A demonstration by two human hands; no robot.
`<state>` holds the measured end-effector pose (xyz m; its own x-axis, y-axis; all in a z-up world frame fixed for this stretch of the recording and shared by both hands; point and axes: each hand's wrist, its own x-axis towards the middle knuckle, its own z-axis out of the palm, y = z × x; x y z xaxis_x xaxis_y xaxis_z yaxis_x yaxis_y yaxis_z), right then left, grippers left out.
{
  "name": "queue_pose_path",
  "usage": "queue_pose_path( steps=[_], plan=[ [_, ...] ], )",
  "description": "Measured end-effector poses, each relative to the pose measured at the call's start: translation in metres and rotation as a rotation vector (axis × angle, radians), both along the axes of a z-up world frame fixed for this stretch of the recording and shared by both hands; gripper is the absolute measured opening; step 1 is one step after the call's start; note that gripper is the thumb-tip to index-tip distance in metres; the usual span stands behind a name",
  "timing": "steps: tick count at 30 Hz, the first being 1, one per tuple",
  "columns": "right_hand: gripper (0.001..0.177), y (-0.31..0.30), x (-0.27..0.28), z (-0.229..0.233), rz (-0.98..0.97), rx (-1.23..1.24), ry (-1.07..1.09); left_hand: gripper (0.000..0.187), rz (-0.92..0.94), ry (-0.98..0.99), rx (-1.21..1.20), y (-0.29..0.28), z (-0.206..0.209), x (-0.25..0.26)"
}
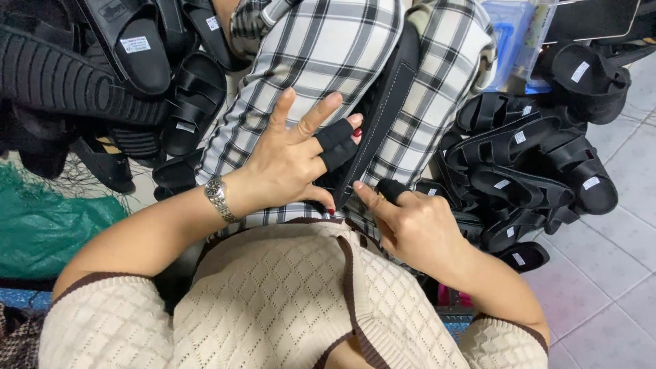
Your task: Hand-sewing the upper part of a sandal to its sole using a needle and thread.
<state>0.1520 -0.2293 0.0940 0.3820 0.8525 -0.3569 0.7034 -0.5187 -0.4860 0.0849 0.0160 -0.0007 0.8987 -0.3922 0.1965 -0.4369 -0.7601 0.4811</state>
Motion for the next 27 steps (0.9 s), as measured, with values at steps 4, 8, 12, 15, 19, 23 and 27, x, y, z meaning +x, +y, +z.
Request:
queue_pose_path(
  steps=[4, 8, 12, 15, 19, 23, 27],
  plan=[
    [0.049, 0.011, 0.002, 0.0, 0.022, 0.032, -0.043, 0.093, 0.0, -0.008, -0.044, 0.0, -0.001, 0.0],
    [0.031, 0.014, -0.002, 0.002, -0.027, 0.102, -0.102, 0.122, 0.028, -0.018, 0.122, -0.002, -0.006, -0.01],
    [0.027, -0.001, -0.023, -0.006, -0.158, 0.075, -0.185, 0.036, 0.117, -0.031, -0.2, -0.004, -0.007, -0.044],
    [0.017, -0.011, -0.038, -0.021, -0.081, -0.107, -0.498, 0.025, 0.211, 0.055, -0.52, -0.007, 0.015, -0.057],
    [0.013, -0.004, -0.033, -0.026, -0.153, -0.006, -0.392, 0.018, 0.237, 0.894, -1.416, -0.013, 0.034, -0.052],
    [0.016, 0.004, -0.028, -0.021, -0.174, 0.021, -0.283, 0.027, 0.609, 1.095, -1.305, -0.028, 0.025, -0.052],
    [0.017, 0.007, -0.025, -0.018, -0.142, 0.101, -0.386, 0.028, 0.55, 1.053, -1.014, -0.034, 0.031, -0.056]
  ],
)
